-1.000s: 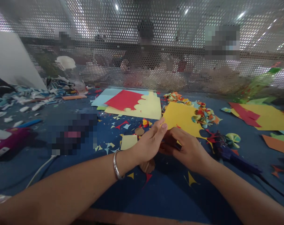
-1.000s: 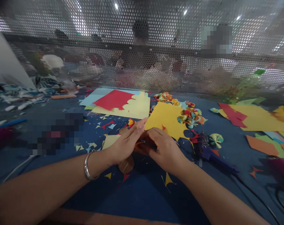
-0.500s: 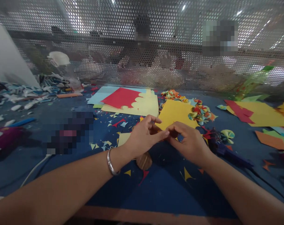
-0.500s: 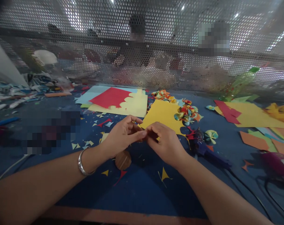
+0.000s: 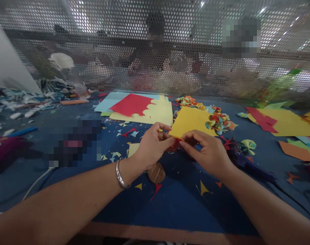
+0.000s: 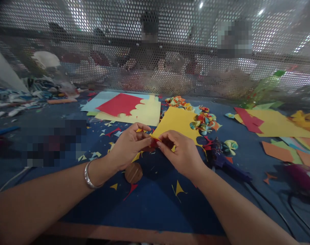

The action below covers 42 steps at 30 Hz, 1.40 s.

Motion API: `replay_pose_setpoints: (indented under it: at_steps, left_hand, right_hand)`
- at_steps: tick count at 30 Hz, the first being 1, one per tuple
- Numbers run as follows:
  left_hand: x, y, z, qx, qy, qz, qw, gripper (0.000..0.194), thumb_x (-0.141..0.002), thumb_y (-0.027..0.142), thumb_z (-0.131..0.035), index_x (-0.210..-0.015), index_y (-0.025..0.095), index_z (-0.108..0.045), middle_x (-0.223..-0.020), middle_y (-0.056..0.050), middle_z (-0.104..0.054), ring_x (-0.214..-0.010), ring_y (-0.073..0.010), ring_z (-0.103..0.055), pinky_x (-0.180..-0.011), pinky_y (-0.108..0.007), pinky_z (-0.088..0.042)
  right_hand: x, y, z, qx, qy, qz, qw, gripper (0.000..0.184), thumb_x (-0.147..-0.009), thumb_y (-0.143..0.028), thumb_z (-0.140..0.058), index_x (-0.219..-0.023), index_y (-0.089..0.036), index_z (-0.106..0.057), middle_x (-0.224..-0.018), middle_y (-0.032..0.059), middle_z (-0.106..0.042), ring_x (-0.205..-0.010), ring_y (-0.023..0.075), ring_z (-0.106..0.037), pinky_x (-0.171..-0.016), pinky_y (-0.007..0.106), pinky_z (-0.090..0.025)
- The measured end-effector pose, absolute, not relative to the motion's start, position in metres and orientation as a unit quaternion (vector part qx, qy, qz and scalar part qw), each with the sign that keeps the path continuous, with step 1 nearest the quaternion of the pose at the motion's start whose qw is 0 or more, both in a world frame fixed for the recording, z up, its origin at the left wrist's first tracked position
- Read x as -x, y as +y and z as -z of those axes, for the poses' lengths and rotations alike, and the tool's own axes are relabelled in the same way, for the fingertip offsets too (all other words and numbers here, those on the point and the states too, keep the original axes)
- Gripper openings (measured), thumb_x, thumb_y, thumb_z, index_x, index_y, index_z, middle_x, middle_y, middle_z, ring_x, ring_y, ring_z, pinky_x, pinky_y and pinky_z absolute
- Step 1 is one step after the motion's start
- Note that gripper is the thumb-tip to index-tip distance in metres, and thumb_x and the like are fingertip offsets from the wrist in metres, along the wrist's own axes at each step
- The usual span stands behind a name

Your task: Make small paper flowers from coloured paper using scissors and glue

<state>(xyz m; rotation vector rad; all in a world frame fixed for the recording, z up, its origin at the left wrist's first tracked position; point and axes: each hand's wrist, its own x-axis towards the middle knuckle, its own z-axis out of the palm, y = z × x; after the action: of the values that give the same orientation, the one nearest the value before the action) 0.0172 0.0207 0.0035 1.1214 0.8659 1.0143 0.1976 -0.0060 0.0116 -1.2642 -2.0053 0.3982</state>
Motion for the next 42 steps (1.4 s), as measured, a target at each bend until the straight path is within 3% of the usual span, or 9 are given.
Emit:
replay_pose_setpoints:
  at_steps: [8, 21, 36, 42]
  left_hand:
    - [-0.0164, 0.0195, -0.0048, -0.503, 0.399, -0.449, 0.622, 0.03, -0.07, 0.019, -0.068, -0.095, 0.018, -0.051, -0.064, 0.003, -0.062, -0.057, -0.0102, -0.059, -0.064, -0.028, -0.05]
    - [-0.017, 0.019, -0.0028, -0.537, 0.393, -0.422, 0.616, 0.037, -0.068, 0.022, -0.071, -0.097, 0.018, -0.05, -0.067, 0.001, -0.064, -0.062, -0.013, -0.063, -0.063, -0.028, -0.049]
    - [-0.018, 0.0197, -0.0042, -0.55, 0.388, -0.425, 0.605, 0.026, -0.067, 0.012, -0.063, -0.088, 0.02, -0.049, -0.062, 0.004, -0.06, -0.057, -0.0096, -0.058, -0.057, -0.024, -0.043]
    - [-0.0179, 0.0185, -0.0051, -0.503, 0.374, -0.437, 0.645, 0.025, -0.069, 0.017, -0.07, -0.087, 0.018, -0.052, -0.065, 0.003, -0.061, -0.059, -0.0106, -0.062, -0.065, -0.027, -0.05]
  right_hand:
    - [-0.1959, -0.0049, -0.0108, 0.491, -0.777, -0.147, 0.366, 0.008, -0.09, -0.026, -0.06, -0.088, -0.019, -0.063, -0.077, 0.0004, -0.064, -0.067, 0.0118, -0.057, -0.065, 0.024, -0.045]
    - [-0.1967, -0.0052, -0.0098, 0.496, -0.78, -0.123, 0.361, 0.01, -0.089, -0.027, -0.06, -0.082, -0.02, -0.062, -0.072, 0.0001, -0.064, -0.063, 0.0122, -0.056, -0.061, 0.025, -0.044]
    - [-0.1959, -0.0062, -0.009, 0.47, -0.8, -0.096, 0.361, 0.011, -0.092, -0.028, -0.058, -0.086, -0.02, -0.062, -0.076, 0.0014, -0.064, -0.067, 0.0129, -0.058, -0.063, 0.026, -0.045]
    - [-0.1973, -0.007, -0.011, 0.473, -0.796, -0.102, 0.363, 0.012, -0.092, -0.028, -0.058, -0.085, -0.02, -0.063, -0.077, 0.0009, -0.065, -0.069, 0.0129, -0.059, -0.066, 0.027, -0.044]
